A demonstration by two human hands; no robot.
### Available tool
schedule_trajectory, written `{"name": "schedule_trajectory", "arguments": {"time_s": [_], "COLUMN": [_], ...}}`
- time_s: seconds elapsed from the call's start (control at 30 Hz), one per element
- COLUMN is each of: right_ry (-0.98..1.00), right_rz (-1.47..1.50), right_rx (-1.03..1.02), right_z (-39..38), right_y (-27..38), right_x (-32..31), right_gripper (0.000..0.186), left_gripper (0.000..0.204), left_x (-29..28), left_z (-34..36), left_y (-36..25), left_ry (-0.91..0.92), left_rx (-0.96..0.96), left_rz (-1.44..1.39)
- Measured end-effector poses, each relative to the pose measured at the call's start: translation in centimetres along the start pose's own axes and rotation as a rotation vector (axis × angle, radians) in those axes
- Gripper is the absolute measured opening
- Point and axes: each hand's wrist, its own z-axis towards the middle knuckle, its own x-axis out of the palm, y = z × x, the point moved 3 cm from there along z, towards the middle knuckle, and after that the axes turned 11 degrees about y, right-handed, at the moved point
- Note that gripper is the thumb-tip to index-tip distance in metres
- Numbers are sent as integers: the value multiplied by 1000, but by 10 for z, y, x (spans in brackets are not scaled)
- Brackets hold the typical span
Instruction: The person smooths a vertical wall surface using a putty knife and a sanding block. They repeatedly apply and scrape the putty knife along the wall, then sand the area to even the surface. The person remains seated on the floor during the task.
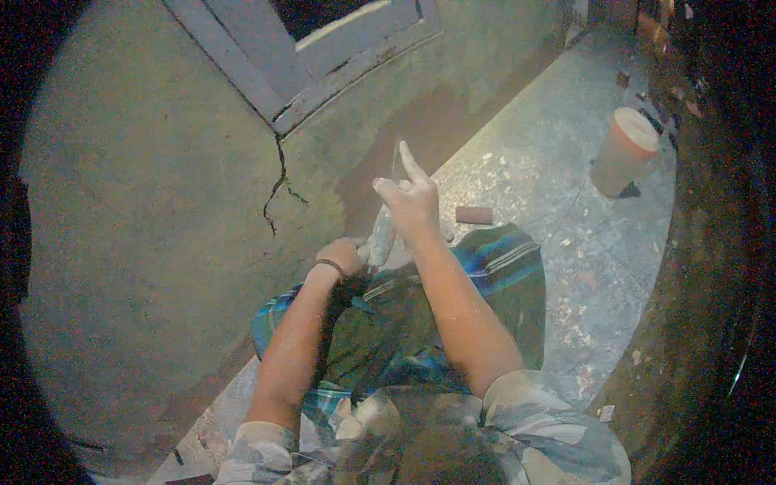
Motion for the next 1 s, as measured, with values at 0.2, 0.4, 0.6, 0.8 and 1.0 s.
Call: {"name": "schedule_trajectory", "arguments": {"time_s": [0.2, 0.4, 0.6, 0.8, 1.0], "right_ry": [52, 100, 168, 194, 214], "right_rz": [-204, -360, -310, -370, -330], "right_rx": [99, 41, 91, 141, 189], "right_z": [23, 13, 3, 11, 15], "right_y": [-94, -148, -171, -171, -157], "right_x": [20, 80, 107, 103, 104], "right_gripper": [79, 79, 81, 83, 82], "left_gripper": [49, 55, 49, 47, 47], "left_x": [-3, 38, 42, 47, 38], "left_z": [-21, -37, -46, -40, -43], "left_y": [5, 23, 46, 46, 41], "left_ry": [-195, -217, -544, -570, -647], "left_rx": [447, 354, 184, -62, 67], "left_rz": [-1178, -1653, -1135, -992, -839]}}
